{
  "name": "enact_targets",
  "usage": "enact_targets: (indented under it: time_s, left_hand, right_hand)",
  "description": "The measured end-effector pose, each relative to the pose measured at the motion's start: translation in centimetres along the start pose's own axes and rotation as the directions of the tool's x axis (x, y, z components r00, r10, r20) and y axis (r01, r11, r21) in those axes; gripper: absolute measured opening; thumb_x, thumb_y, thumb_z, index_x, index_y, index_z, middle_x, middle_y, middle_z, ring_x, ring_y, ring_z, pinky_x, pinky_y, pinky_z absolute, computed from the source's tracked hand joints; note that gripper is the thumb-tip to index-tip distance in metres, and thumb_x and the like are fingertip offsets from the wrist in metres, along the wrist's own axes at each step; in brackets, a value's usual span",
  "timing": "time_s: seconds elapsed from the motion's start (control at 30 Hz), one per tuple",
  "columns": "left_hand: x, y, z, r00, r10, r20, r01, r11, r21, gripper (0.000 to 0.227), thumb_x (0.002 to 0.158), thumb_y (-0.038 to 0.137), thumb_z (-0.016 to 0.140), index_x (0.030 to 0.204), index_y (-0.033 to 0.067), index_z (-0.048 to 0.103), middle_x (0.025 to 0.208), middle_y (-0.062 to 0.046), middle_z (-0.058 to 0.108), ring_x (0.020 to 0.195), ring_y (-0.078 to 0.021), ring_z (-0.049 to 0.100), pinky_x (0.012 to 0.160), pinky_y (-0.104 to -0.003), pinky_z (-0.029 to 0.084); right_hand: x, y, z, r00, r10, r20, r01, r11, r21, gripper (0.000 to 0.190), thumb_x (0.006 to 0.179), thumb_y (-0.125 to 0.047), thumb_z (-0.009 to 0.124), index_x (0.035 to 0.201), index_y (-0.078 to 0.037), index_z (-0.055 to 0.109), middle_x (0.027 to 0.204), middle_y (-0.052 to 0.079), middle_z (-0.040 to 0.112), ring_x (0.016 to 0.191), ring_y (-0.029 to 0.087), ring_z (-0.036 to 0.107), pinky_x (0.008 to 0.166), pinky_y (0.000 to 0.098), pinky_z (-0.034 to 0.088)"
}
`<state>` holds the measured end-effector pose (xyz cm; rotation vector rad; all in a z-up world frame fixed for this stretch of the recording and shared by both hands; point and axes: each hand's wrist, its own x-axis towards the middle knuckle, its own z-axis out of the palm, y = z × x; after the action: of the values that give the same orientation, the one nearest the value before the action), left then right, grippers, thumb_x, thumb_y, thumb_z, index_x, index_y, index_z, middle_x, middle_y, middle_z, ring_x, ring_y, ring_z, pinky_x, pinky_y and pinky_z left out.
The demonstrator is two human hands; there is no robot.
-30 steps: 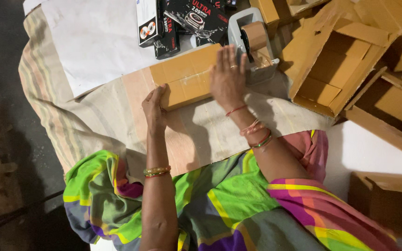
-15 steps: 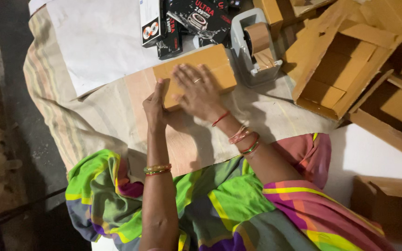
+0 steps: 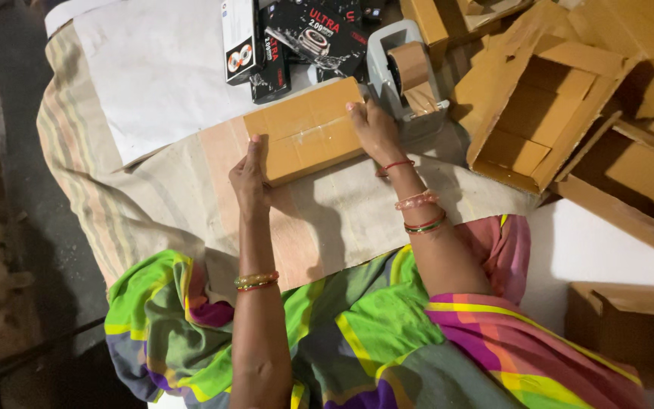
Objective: The person unpacks a smartwatch box, removes the watch and accessories, then repacks the items into the box and places it into a cardboard shipping box. They seal the box with tape and repeat the process for a second unit.
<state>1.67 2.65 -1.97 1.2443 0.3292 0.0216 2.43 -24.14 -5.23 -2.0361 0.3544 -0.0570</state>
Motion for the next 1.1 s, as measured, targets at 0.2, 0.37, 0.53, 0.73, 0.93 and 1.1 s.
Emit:
enact_targets:
  time_s: [0.2, 0.37, 0.53, 0.73, 0.93, 1.1]
  left_hand:
    - [-2.1, 2.9, -0.5, 0.940, 0.069, 0.333, -0.058, 0.997, -0.045, 0.049, 0.103, 0.028, 0.065, 0.139, -0.0057, 0.059, 0.123, -0.011, 0.071, 0.109, -0.0169, 0.067, 0.091, -0.029, 0.056]
    - [-2.5, 6.7, -1.4, 0.750, 0.388, 0.535, -0.403, 0.910, -0.096, 0.065, 0.097, -0.004, 0.069, 0.155, 0.0065, 0.042, 0.153, -0.006, 0.053, 0.143, -0.0183, 0.049, 0.124, -0.039, 0.042]
    - [-3.2, 5.6, -3.2, 0.745, 0.416, 0.522, -0.631, 0.695, 0.346, 0.070, 0.076, -0.030, 0.042, 0.138, 0.0003, 0.057, 0.157, -0.015, 0.049, 0.154, -0.0264, 0.035, 0.130, -0.044, 0.028]
    - [-5.2, 2.6, -3.9, 0.808, 0.452, 0.378, -0.589, 0.650, 0.480, 0.048, 0.094, -0.011, 0.042, 0.131, 0.0022, 0.071, 0.149, -0.017, 0.064, 0.155, -0.0284, 0.047, 0.131, -0.047, 0.037]
    - [-6.3, 2.2, 1.9, 0.752, 0.424, 0.505, -0.598, 0.117, 0.793, 0.068, 0.106, 0.048, 0.038, 0.154, 0.0009, 0.045, 0.163, -0.022, 0.038, 0.155, -0.0326, 0.023, 0.124, -0.060, 0.003]
    - [-7.1, 0.9, 3.8, 0.799, 0.309, 0.515, -0.494, -0.149, 0.856, 0.082, 0.106, 0.060, 0.035, 0.160, -0.0028, 0.029, 0.168, -0.020, 0.027, 0.159, -0.0306, 0.017, 0.125, -0.060, 0.002]
  right_hand:
    - [-1.3, -1.6, -2.6, 0.948, -0.318, -0.016, 0.241, 0.681, 0.692, 0.056, 0.101, -0.014, 0.073, 0.152, -0.004, 0.051, 0.137, 0.005, 0.066, 0.125, 0.016, 0.060, 0.108, 0.0318, 0.050]
    - [-2.4, -3.9, -4.5, 0.850, -0.525, -0.041, 0.295, 0.412, 0.862, 0.076, 0.087, 0.018, 0.063, 0.155, -0.008, 0.041, 0.152, 0.001, 0.051, 0.138, 0.013, 0.052, 0.115, 0.0289, 0.046]
    - [-1.9, -3.8, -4.4, 0.776, -0.629, -0.052, 0.443, 0.485, 0.754, 0.069, 0.076, 0.027, 0.038, 0.134, 0.000, 0.063, 0.143, 0.009, 0.064, 0.139, 0.019, 0.059, 0.123, 0.0303, 0.046]
    - [-2.6, -3.2, -5.1, 0.888, -0.456, -0.058, 0.450, 0.839, 0.307, 0.041, 0.086, 0.018, 0.042, 0.101, 0.000, 0.076, 0.119, 0.011, 0.079, 0.118, 0.019, 0.076, 0.107, 0.0304, 0.058]
    - [-6.0, -6.8, -0.4, 0.598, -0.793, 0.115, 0.764, 0.521, -0.380, 0.047, 0.102, -0.026, 0.055, 0.144, -0.007, 0.059, 0.155, 0.013, 0.051, 0.148, 0.029, 0.041, 0.125, 0.0573, 0.020]
    - [-8.3, -7.5, 3.3, 0.607, -0.762, 0.226, 0.728, 0.420, -0.542, 0.062, 0.105, -0.035, 0.043, 0.159, -0.006, 0.042, 0.165, 0.012, 0.041, 0.156, 0.025, 0.030, 0.128, 0.0550, 0.010]
